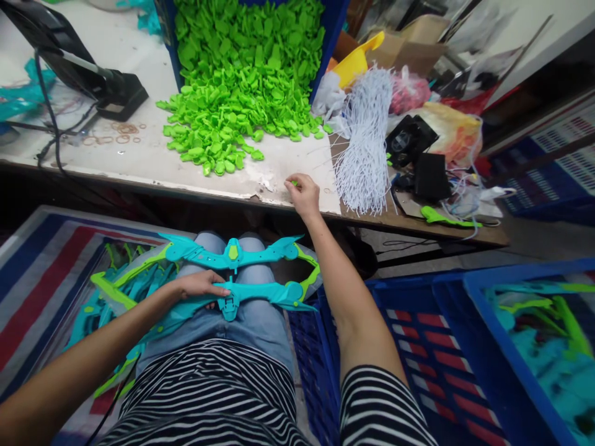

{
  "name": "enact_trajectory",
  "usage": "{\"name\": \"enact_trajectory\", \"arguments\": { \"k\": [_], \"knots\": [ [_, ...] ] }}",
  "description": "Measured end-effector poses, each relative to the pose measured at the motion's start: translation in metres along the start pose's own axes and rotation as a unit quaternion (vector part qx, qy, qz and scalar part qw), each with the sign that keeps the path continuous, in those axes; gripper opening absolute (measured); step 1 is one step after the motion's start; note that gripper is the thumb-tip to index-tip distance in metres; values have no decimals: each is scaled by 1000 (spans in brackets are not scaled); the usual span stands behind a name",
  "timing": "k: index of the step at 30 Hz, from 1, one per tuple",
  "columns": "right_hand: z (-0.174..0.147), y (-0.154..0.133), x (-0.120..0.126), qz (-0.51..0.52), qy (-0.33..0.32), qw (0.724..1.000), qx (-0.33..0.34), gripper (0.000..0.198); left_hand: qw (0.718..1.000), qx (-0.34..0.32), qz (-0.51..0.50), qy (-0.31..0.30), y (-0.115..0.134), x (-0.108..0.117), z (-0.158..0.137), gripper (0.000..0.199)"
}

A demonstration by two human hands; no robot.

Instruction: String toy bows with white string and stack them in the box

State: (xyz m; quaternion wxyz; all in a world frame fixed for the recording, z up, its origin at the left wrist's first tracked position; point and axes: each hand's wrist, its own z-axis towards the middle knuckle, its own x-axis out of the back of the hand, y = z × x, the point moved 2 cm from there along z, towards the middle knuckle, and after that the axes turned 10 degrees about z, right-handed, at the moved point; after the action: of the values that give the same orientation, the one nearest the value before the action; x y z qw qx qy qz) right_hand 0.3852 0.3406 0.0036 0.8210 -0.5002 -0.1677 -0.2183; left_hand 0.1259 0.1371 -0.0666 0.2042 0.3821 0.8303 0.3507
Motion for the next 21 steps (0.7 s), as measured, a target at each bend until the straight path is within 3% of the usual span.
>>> {"name": "enact_trajectory", "arguments": {
  "k": [3, 5, 10, 16, 19, 21],
  "knots": [
    [-2, 9, -3, 44, 60, 997, -27, 19, 1000, -3, -3, -2, -1, 0, 2, 52],
    [-3, 9, -3, 41, 63, 997, -10, 22, 1000, -7, -6, -7, -2, 0, 2, 52],
    [-12, 0, -2, -20, 18, 998, 48, 23, 1000, -1, -5, -5, -2, 0, 2, 52],
    [-18, -2, 9, -129, -32, 991, 23, 14, 1000, -14, 0, -8, -1, 0, 2, 51],
    [-28, -20, 13, -126, -28, 992, 13, 13, 999, -19, -27, -2, 0, 2, 1, 55],
    [-52, -44, 8, -84, -51, 995, 29, 18, 999, -20, -38, -9, 0, 2, 1, 57]
  ]
}}
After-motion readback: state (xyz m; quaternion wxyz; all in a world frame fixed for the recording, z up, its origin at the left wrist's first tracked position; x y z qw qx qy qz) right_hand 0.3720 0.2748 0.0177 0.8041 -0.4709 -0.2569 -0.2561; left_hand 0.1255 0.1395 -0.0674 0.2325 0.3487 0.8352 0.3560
